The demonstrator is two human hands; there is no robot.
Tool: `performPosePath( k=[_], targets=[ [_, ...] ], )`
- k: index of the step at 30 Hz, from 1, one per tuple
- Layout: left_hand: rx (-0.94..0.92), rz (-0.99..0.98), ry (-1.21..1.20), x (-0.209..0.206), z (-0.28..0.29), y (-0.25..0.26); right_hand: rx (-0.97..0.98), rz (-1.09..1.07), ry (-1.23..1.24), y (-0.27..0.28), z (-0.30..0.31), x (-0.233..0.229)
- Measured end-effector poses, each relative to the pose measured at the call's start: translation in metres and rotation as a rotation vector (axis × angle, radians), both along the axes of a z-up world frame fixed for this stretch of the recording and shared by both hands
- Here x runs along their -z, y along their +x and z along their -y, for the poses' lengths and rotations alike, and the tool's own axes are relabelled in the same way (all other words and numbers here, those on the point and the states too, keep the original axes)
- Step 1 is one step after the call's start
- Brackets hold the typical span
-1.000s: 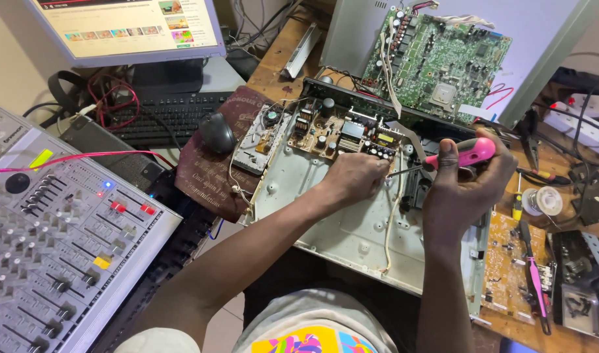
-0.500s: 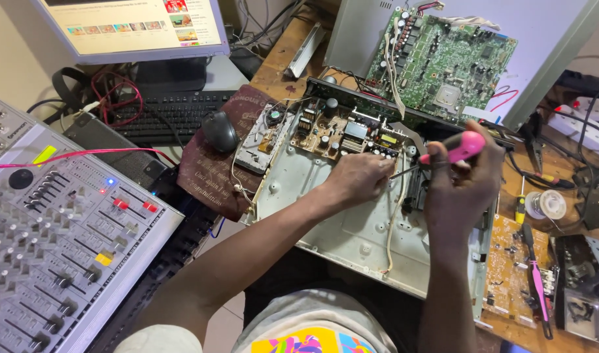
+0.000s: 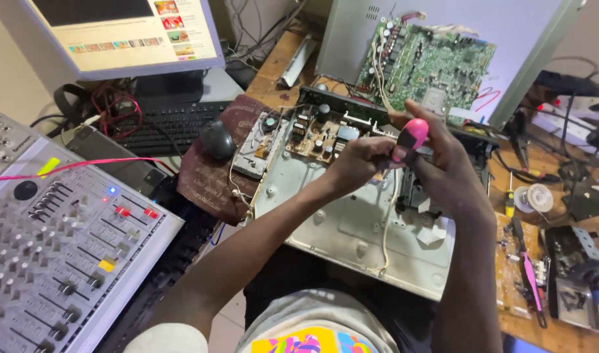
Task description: The person uses a screwdriver to work on the internal components of an open electronic device. They then use a multimeter to test connections on a circuit board before placing the board back into the device casing.
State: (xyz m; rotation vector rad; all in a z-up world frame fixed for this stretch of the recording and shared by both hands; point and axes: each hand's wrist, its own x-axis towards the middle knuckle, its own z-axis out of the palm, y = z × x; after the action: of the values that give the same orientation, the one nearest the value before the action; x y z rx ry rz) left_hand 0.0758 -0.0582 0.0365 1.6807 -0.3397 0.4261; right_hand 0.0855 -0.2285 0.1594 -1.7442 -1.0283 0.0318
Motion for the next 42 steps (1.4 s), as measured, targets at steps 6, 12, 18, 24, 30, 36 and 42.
performPosePath(
  k=[6, 12, 18, 24, 30, 36, 42],
  targets=[
    [-0.177, -0.030, 0.090, -0.010, 0.017, -0.002, 0.409, 0.241, 0.134, 0.023, 0.006, 0.028],
    [-0.020, -0.016, 0.049, -0.018, 0.008, 0.006, 0.262, 0.099, 0.166, 0.023, 0.004, 0.015],
    [-0.027, -0.019, 0.028, -0.041, 0.006, 0.015, 0.118, 0.183, 0.099, 0.025, 0.002, 0.011],
    [-0.198, -0.034, 0.171, -0.035, 0.012, 0.020, 0.244, 0.269, 0.159, 0.036, -0.001, 0.022],
    [0.235, -0.144, -0.172, -0.019, 0.003, 0.018, 0.132, -0.075, 0.183, 0.034, 0.004, 0.017],
    [-0.344, 0.209, 0.368, -0.033, 0.022, 0.009, 0.268, 0.144, 0.007, 0.041, -0.002, 0.044],
    [0.151, -0.112, -0.043, 0.012, 0.019, 0.025, 0.204, -0.030, 0.149, 0.022, -0.004, 0.019]
  ],
)
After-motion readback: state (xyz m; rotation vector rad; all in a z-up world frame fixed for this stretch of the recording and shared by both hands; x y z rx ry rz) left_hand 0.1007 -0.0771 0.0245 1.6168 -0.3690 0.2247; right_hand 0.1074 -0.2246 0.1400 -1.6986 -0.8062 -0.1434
